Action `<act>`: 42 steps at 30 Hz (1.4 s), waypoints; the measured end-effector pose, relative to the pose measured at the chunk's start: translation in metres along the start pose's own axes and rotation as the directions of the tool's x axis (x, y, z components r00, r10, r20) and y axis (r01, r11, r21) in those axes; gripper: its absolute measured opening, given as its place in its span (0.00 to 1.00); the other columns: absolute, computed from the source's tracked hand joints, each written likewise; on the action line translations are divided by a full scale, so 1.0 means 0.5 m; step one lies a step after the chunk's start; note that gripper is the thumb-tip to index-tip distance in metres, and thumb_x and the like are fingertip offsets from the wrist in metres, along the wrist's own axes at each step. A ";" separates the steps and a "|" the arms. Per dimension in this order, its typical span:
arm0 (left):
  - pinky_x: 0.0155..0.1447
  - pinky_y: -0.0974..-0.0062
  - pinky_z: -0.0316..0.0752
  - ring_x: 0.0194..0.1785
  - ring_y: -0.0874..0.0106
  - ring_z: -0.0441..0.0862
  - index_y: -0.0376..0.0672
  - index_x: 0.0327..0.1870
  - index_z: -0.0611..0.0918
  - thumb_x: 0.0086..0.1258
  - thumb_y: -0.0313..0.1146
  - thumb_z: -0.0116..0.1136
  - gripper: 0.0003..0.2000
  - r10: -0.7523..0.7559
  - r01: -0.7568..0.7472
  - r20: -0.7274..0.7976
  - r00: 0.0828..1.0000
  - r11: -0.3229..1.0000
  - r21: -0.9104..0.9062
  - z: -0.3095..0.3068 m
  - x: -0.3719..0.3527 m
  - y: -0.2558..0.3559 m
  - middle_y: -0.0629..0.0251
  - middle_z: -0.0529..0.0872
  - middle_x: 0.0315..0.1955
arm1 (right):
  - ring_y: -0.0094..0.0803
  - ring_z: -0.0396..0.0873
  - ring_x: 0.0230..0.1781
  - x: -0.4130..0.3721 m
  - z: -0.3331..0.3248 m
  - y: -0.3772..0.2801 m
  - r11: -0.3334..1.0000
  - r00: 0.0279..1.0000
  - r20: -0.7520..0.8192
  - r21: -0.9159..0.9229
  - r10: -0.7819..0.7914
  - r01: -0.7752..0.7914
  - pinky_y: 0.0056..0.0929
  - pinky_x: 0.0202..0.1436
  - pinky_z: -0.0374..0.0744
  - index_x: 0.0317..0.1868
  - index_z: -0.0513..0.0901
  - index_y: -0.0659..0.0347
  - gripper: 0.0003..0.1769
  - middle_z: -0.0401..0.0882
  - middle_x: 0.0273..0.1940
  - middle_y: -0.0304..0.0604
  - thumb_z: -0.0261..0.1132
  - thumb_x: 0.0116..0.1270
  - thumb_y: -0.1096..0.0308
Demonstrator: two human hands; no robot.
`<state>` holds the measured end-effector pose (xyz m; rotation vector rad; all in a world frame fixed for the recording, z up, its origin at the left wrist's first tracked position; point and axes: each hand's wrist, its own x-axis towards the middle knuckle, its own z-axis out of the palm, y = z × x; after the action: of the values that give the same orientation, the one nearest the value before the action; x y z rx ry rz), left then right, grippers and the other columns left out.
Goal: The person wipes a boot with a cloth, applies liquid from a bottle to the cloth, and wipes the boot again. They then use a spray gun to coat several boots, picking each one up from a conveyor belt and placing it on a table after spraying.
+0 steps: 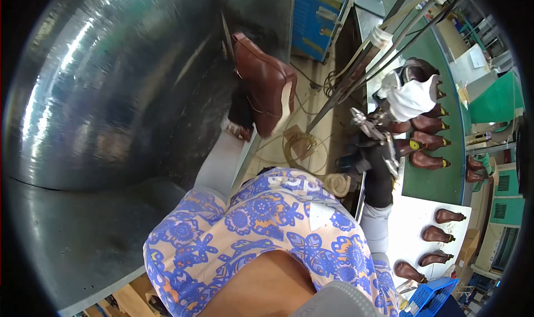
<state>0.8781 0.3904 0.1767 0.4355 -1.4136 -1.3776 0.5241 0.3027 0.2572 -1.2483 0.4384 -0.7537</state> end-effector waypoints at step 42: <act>0.64 0.69 0.66 0.59 0.69 0.69 0.44 0.67 0.63 0.78 0.44 0.37 0.22 0.687 -0.323 -0.688 0.235 0.723 0.611 0.006 -0.008 0.061 0.63 0.71 0.58 | 0.33 0.74 0.33 -0.005 0.040 0.063 0.872 0.936 0.248 -0.362 -0.251 0.330 0.29 0.42 0.71 0.35 0.78 0.64 0.07 0.79 0.32 0.42 0.55 0.59 0.73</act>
<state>0.8892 0.4033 0.2027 0.7076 -0.7016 -0.1440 0.5446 0.3220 0.2325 -1.7861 0.2485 -0.8113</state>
